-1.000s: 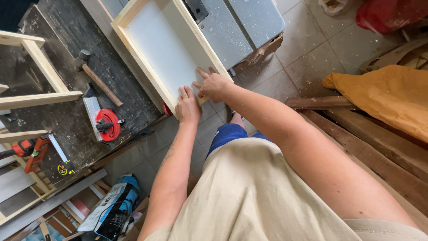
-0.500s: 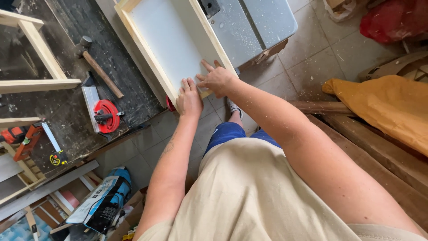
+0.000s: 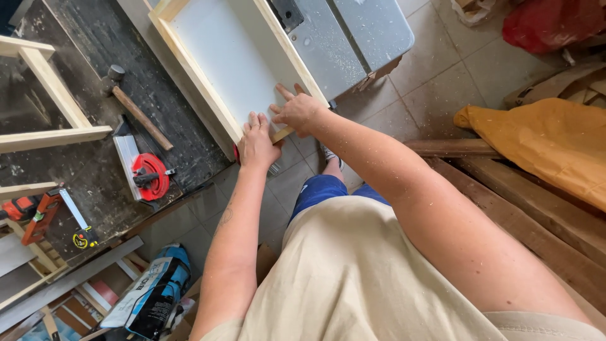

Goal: Inspecting and adjusting a wooden frame on a table saw workbench using a hammer

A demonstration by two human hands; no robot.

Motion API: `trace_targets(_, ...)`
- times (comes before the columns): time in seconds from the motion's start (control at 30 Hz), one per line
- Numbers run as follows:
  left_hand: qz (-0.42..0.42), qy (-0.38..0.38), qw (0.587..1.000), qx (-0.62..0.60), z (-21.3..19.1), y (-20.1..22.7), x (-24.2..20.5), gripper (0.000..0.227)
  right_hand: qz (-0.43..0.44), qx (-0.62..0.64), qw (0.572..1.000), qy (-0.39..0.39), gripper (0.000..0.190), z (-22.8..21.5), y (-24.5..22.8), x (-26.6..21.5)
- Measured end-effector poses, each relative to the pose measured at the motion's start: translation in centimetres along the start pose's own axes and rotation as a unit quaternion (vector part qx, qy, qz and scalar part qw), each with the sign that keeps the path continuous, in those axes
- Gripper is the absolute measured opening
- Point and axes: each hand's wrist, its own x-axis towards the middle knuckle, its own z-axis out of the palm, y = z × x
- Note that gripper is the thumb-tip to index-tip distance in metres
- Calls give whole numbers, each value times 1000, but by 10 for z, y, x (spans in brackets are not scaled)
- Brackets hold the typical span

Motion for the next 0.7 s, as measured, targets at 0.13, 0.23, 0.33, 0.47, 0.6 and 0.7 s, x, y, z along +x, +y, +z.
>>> trace_targets(0.13, 3, -5, 1000, 18, -2, -2, 5, 97, 3, 14, 1000, -2, 75, 1, 3, 8)
trace_targets(0.23, 6, -4, 1000, 17, -7, -3, 6, 97, 7, 15, 1000, 3, 77, 4, 3, 13)
trace_targets(0.33, 7, 6, 1000, 15, -11, -4, 12, 96, 9, 6, 1000, 9, 78, 7, 5, 21)
trace_targets(0.47, 10, 6, 1000, 12, -16, -5, 16, 96, 25, -8, 1000, 8, 80, -8, -3, 19)
trace_targets(0.6, 12, 7, 1000, 4, -14, -10, 26, 100, 32, -22, 999, 13, 86, -12, -5, 22)
trace_targets(0.7, 32, 5, 999, -37, -30, -1, 17, 90, 31, -18, 999, 16, 81, -11, -8, 25)
